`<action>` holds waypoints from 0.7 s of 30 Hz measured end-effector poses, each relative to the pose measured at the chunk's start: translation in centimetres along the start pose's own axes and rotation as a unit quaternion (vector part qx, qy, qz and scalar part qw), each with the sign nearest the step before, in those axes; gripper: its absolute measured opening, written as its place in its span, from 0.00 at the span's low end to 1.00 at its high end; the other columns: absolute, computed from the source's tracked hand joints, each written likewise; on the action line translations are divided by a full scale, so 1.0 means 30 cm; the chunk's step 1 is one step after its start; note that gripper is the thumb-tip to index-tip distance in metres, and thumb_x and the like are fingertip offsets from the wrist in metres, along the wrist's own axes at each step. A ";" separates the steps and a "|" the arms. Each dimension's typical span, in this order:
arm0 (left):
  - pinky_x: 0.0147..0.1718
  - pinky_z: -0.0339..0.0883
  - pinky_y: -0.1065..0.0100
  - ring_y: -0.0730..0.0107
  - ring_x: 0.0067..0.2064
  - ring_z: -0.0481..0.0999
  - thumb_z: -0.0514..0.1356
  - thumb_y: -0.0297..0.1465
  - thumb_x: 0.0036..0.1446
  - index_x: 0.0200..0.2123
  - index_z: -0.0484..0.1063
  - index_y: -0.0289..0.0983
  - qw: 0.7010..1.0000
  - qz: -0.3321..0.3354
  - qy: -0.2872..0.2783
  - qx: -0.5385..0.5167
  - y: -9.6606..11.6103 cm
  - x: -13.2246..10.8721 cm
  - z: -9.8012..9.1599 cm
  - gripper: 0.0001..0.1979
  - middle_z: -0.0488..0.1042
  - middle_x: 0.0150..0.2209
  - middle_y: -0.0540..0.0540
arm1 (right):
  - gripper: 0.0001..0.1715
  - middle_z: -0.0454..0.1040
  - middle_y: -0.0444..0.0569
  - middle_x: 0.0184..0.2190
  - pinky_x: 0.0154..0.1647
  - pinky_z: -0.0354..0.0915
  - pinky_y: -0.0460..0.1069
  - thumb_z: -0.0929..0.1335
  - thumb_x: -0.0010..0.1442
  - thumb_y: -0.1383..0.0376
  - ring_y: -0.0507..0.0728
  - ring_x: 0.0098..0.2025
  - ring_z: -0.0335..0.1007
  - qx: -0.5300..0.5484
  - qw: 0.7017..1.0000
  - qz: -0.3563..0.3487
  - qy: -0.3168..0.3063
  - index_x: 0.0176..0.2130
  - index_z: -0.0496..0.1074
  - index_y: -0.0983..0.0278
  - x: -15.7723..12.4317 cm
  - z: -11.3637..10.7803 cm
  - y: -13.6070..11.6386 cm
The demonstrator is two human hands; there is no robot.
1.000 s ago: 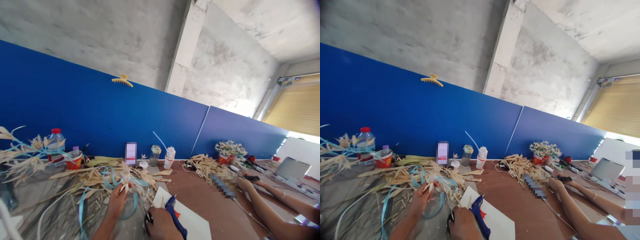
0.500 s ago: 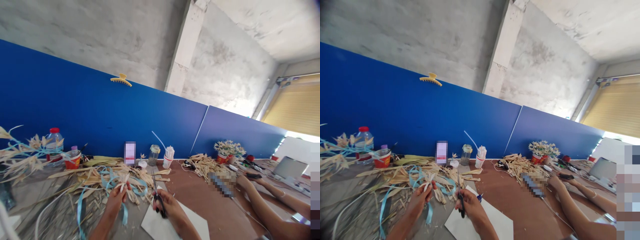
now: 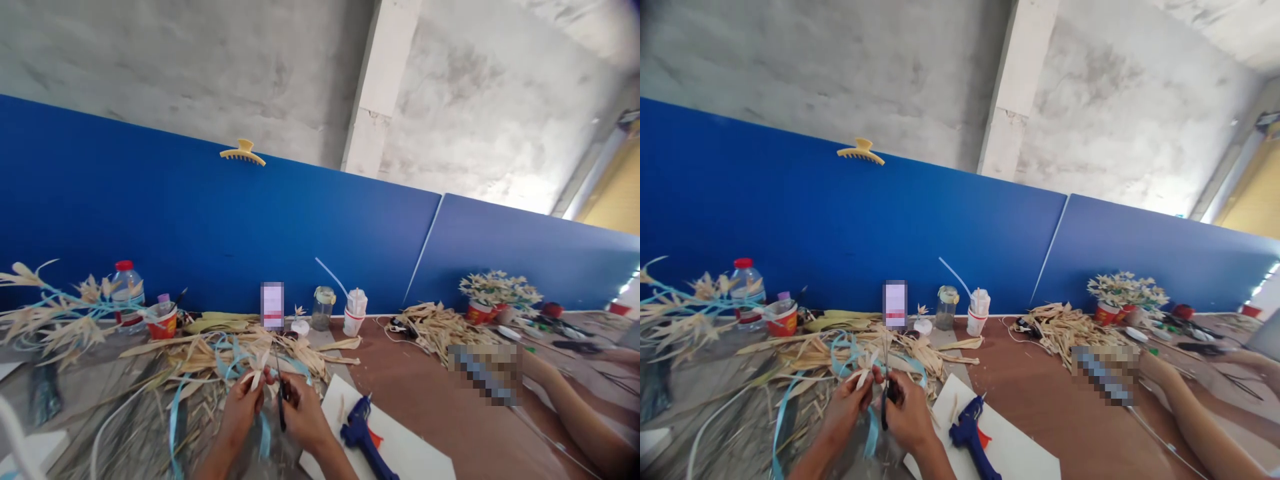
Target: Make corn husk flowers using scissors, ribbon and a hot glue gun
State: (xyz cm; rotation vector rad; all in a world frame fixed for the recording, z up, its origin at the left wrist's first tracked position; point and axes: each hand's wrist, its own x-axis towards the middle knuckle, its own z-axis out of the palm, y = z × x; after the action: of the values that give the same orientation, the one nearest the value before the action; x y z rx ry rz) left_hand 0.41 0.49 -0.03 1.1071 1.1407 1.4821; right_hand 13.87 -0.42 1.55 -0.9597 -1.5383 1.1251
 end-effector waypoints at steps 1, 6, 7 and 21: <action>0.17 0.49 0.71 0.78 0.17 0.55 0.62 0.50 0.44 0.29 0.73 0.35 1.000 0.001 0.001 0.009 -0.001 0.001 -0.002 0.22 0.70 0.23 0.50 | 0.19 0.71 0.44 0.27 0.31 0.59 0.46 0.66 0.43 0.70 0.53 0.29 0.63 0.021 1.000 0.008 0.001 0.38 0.74 0.63 0.001 0.000 0.016; 0.19 0.53 0.69 0.72 0.19 0.58 0.55 0.49 0.51 0.27 0.71 0.38 0.995 0.026 -0.009 0.095 -0.019 0.010 -0.016 0.19 0.66 0.20 0.51 | 0.15 0.65 0.40 0.20 0.26 0.54 0.46 0.69 0.42 0.64 0.50 0.23 0.58 0.108 0.991 0.074 -0.041 0.34 0.74 0.64 0.008 -0.042 0.039; 0.19 0.54 0.68 0.71 0.19 0.59 0.54 0.48 0.52 0.25 0.70 0.39 0.992 0.035 -0.008 0.122 -0.024 0.013 -0.019 0.19 0.64 0.19 0.52 | 0.15 0.65 0.40 0.20 0.26 0.54 0.46 0.70 0.41 0.63 0.50 0.23 0.58 0.111 0.989 0.084 -0.051 0.34 0.74 0.64 0.007 -0.054 0.032; 0.32 0.70 0.59 0.62 0.27 0.71 0.52 0.46 0.52 0.23 0.70 0.41 0.946 0.183 0.114 0.243 -0.048 0.045 -0.065 0.17 0.70 0.22 0.48 | 0.31 0.68 0.42 0.17 0.26 0.50 0.45 0.73 0.43 0.45 0.49 0.21 0.58 0.111 0.971 0.108 -0.181 0.35 0.74 0.68 -0.031 -0.174 -0.014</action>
State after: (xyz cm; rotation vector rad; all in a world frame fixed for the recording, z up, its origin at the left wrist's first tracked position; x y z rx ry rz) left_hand -1.50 1.72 -1.60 1.5802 1.5850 1.6920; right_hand 19.14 -0.34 2.29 -0.8121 -1.5739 1.6639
